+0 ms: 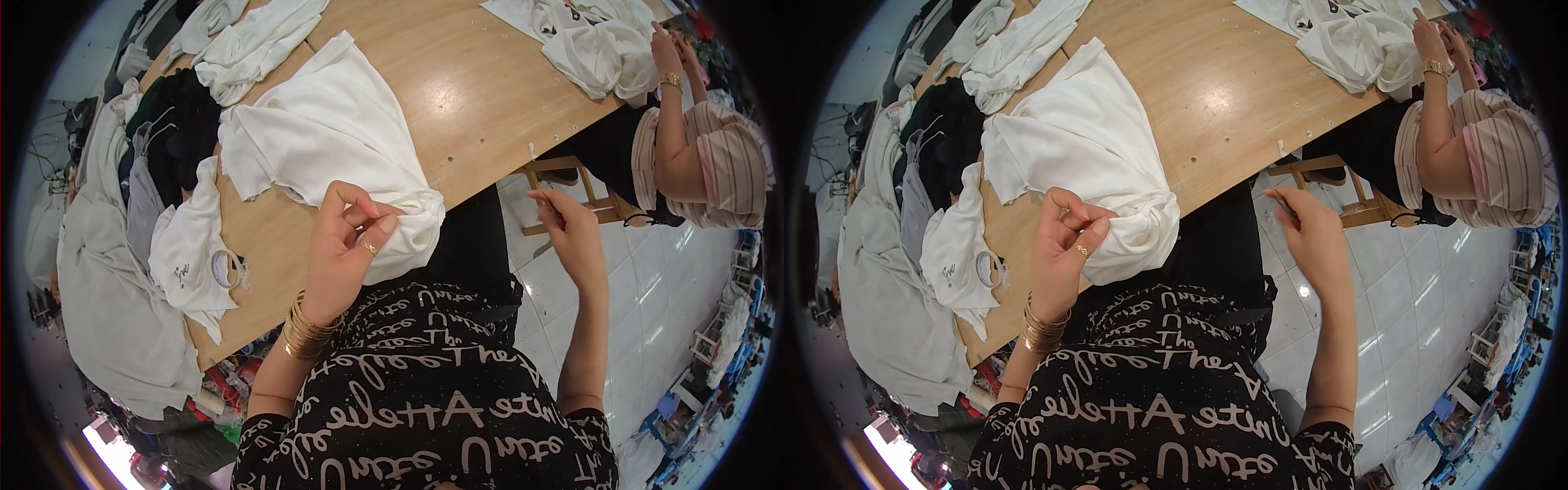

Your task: Trimming loose threads from white t-shirts using a pair of thread snips.

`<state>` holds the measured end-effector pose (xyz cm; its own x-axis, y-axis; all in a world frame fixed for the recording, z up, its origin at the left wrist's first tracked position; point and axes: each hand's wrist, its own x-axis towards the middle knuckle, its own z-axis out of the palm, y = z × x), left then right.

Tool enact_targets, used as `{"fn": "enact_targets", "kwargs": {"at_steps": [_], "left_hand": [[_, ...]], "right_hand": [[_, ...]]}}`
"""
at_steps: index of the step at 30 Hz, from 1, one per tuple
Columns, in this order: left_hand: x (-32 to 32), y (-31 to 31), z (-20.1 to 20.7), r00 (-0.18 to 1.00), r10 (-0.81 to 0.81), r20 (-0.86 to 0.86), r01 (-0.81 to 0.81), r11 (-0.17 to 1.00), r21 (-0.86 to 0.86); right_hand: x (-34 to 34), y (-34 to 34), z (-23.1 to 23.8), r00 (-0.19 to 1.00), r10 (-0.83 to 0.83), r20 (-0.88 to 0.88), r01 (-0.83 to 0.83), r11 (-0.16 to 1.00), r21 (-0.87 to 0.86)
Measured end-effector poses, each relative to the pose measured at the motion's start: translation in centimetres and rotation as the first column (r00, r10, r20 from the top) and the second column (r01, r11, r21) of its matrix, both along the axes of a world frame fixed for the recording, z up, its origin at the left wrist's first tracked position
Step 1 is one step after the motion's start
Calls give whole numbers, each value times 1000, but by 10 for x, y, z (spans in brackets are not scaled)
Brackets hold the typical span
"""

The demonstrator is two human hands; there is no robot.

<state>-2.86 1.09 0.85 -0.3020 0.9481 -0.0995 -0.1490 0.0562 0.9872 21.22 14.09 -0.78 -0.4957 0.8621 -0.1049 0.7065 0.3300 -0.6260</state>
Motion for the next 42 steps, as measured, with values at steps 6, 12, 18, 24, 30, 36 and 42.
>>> {"fn": "enact_targets", "kwargs": {"at_steps": [6,12,18,24,30,36,42], "left_hand": [[2,2,-1,990,-76,118,78,997,-14],[5,1,0,992,-50,120,53,998,-26],[9,0,0,972,-97,-215,71,990,-125],[12,3,5,963,-64,-261,35,993,-115],[16,3,7,998,58,-30,-62,986,-158],[18,2,10,993,84,-82,-90,994,-63],[19,6,12,994,83,69,-72,986,-152]], "right_hand": [[-61,-33,9,802,-221,-555,-208,768,-606],[-80,-46,4,745,-294,-598,-193,763,-616],[-84,-53,8,664,-340,-666,-112,836,-538],[-78,-50,17,748,-248,-616,-89,882,-463],[-67,-50,44,892,-63,-448,-4,989,-147],[-65,-57,46,913,-2,-409,-164,915,-369],[-68,-60,49,920,1,-391,-181,887,-424]]}}
